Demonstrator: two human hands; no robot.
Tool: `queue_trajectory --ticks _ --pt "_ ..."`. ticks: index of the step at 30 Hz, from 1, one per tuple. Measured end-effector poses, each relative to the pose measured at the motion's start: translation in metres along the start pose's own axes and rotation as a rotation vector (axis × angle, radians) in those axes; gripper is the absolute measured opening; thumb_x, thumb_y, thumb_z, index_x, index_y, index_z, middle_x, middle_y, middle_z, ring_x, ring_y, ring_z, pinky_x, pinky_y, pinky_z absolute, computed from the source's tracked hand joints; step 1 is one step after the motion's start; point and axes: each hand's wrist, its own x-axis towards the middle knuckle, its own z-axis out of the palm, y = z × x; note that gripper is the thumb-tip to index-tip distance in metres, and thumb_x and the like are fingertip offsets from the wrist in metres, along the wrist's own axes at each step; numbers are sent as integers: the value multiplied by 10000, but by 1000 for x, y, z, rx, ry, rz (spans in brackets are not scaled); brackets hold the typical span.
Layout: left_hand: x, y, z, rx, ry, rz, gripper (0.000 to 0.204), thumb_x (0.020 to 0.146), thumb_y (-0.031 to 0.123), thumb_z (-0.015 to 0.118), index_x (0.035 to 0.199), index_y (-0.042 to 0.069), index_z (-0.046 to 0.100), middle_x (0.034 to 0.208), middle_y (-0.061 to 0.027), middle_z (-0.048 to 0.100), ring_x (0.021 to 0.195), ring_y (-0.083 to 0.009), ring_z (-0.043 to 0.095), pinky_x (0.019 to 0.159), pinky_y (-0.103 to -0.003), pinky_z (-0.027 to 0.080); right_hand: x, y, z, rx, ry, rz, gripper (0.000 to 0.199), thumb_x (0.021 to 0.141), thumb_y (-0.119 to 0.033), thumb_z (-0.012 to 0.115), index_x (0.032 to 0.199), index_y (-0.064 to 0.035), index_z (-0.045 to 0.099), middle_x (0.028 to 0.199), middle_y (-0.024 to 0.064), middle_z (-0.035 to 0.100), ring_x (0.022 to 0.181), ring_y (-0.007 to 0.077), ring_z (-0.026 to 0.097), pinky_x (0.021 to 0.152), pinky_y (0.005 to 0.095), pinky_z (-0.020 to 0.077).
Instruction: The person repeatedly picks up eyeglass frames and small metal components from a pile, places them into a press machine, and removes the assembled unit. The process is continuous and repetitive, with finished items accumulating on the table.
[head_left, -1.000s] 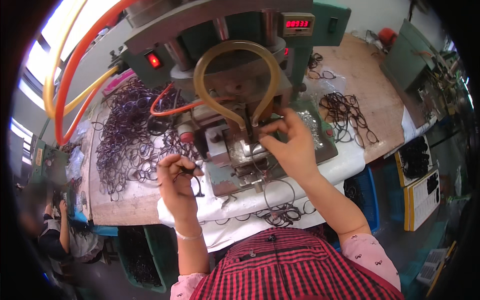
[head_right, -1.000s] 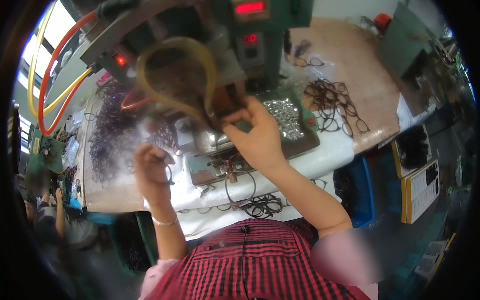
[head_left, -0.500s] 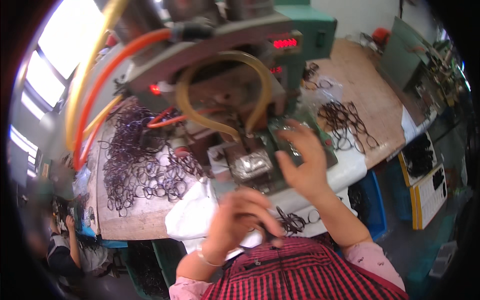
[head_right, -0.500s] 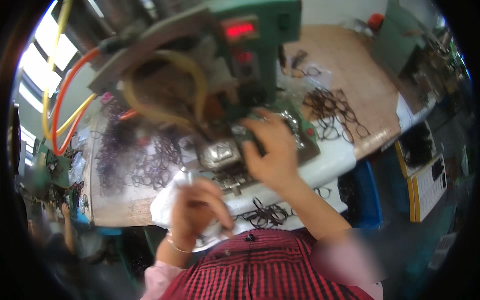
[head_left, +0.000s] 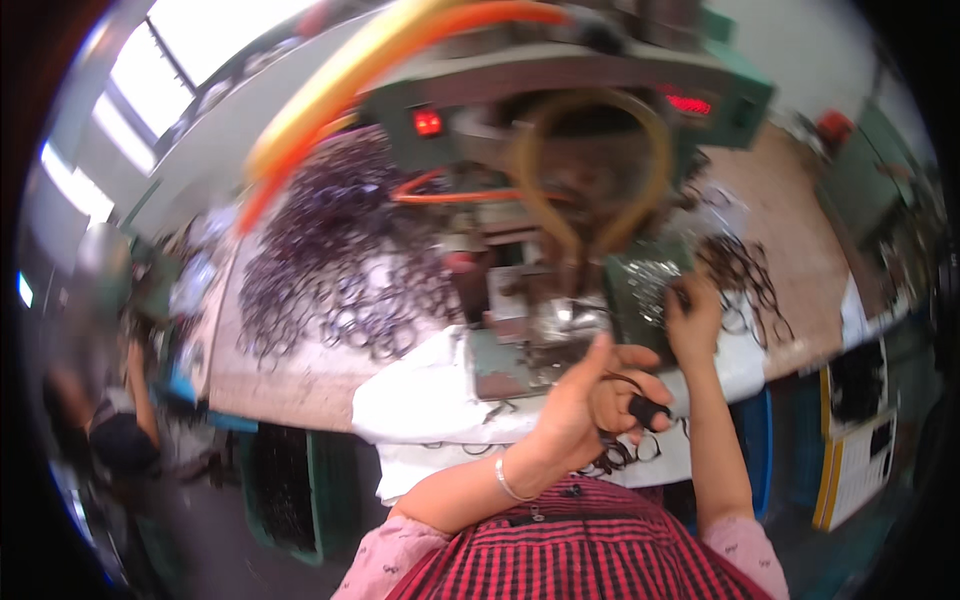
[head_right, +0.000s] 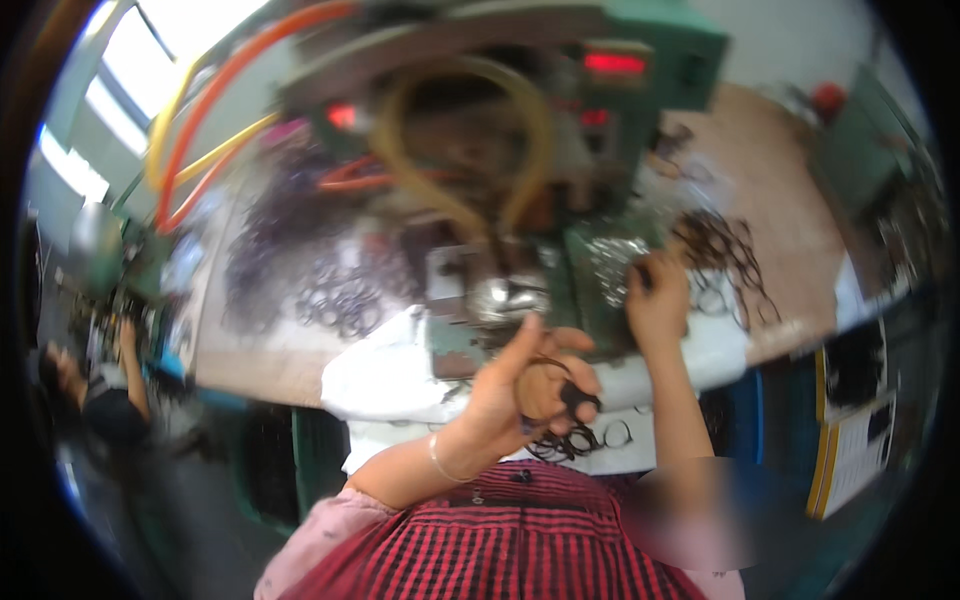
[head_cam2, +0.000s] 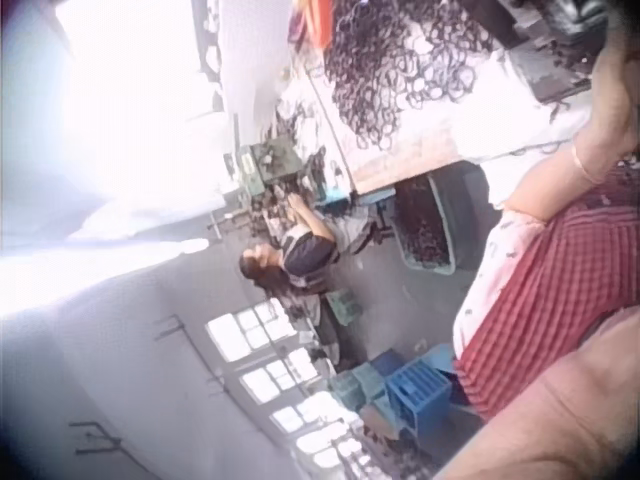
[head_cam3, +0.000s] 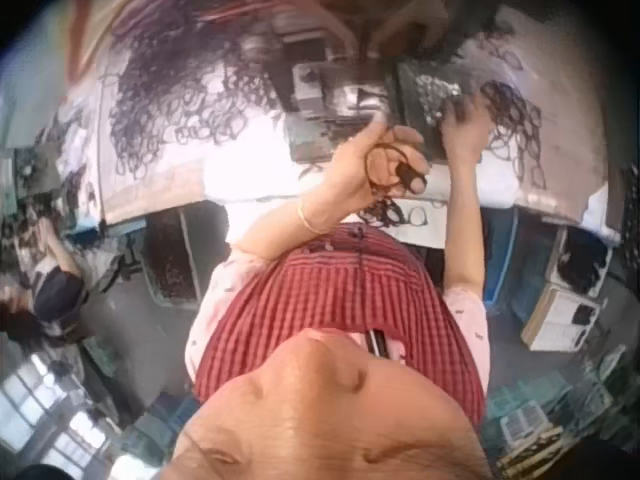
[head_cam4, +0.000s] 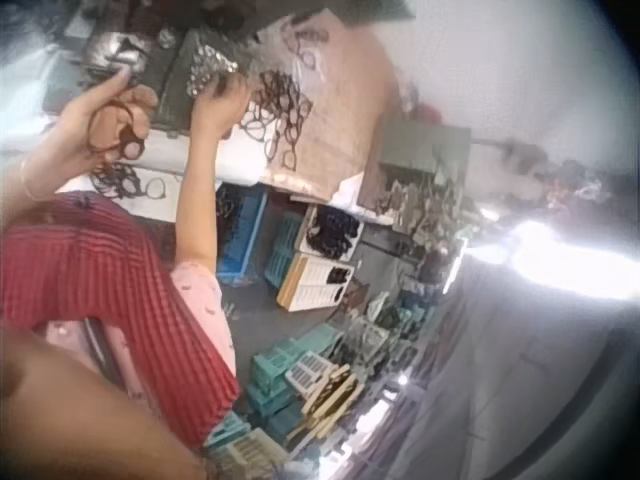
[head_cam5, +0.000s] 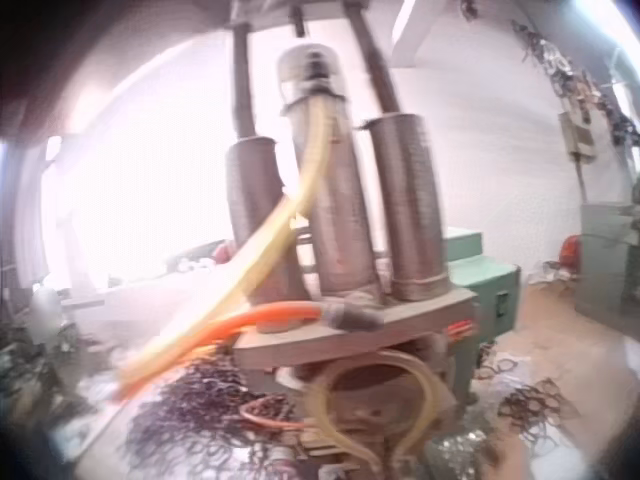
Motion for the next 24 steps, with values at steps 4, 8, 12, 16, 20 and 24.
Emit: queue_trajectory --ticks 4,8,12,16,20,24 --pt "4 -1 -4 20 -123 -17 642 1009 602 305 1226 28 493 950 -167 677 775 -270 690 544 -295 515 1 -6 -11 158 9 -13 105 863 -98 637 931 -36 686 927 136 673 879 324 630 813 388 482" --pt "-25 -10 -49 -33 -434 -120 577 1046 500 325 1273 -7 481 1071 -168 659 928 -256 659 666 -335 539 -10 -3 1 214 90 139 126 904 -91 657 993 -6 685 915 85 676 825 170 614 760 287 486" --pt "-85 30 -114 1104 170 480 246 973 243 606 1120 51 654 1027 -96 663 928 -171 633 846 -316 503 -24 -2 -6 418 87 268 121 907 -52 655 1006 13 680 940 72 681 831 137 616 765 265 492" --pt "-89 130 -156 1363 1008 865 152 864 169 714 926 31 705 923 -82 662 843 -201 636 747 -321 505 -16 -26 -20 391 53 230 137 881 -31 673 1011 10 688 928 76 693 860 147 637 796 270 497" --pt "-49 165 -236 1990 1671 232 326 824 357 701 856 34 734 1032 -149 635 944 -323 630 786 -422 517 -6 -44 -3 469 -73 224 168 835 -21 692 1001 1 698 947 93 711 898 168 655 840 291 498" --pt "-50 158 -257 1596 1627 526 294 863 287 630 857 4 709 860 -167 649 815 -354 649 774 -444 523 -23 -7 -6 459 1 324 163 824 -2 691 986 -7 706 956 86 710 894 156 651 828 277 498"
